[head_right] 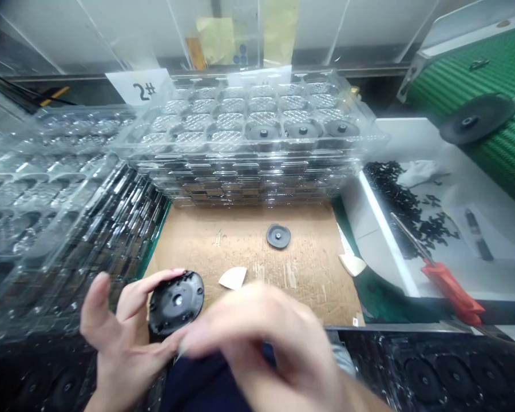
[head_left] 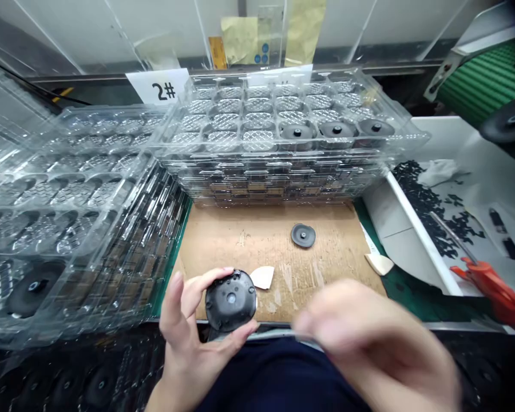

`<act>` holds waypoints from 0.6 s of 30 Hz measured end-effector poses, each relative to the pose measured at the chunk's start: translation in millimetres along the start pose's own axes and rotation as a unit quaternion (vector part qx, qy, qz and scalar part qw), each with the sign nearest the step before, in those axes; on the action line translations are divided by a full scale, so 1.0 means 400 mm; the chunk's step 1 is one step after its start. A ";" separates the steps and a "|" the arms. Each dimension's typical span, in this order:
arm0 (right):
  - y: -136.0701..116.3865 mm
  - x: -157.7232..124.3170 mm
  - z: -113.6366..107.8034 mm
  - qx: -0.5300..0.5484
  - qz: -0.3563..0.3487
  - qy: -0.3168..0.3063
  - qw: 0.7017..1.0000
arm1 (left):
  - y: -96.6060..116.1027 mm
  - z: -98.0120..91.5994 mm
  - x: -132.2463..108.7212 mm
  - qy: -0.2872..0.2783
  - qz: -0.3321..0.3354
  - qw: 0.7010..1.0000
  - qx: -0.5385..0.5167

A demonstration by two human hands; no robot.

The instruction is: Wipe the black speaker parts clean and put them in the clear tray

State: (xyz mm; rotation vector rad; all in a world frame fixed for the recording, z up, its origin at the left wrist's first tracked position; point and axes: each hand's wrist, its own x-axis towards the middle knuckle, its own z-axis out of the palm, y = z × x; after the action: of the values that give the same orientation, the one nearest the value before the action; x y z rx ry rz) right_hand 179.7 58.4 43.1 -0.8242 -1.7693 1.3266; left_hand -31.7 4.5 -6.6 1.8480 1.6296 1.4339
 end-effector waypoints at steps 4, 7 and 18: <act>0.046 0.033 0.048 0.127 0.103 -0.021 0.986 | 0.017 0.007 -0.001 -0.038 -0.038 0.998 -0.031; 0.067 0.046 0.053 0.214 0.172 -0.095 0.957 | 0.032 0.006 0.000 -0.081 -0.085 0.992 -0.037; 0.082 0.071 0.011 0.312 0.233 -0.221 0.894 | 0.057 0.017 0.010 -0.219 -0.238 0.925 -0.201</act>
State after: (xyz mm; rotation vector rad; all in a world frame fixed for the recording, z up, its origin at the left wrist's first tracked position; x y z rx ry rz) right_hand 163.3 88.6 16.1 -0.6157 -1.3268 2.3940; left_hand -13.4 3.4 9.3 1.2997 1.3122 0.9624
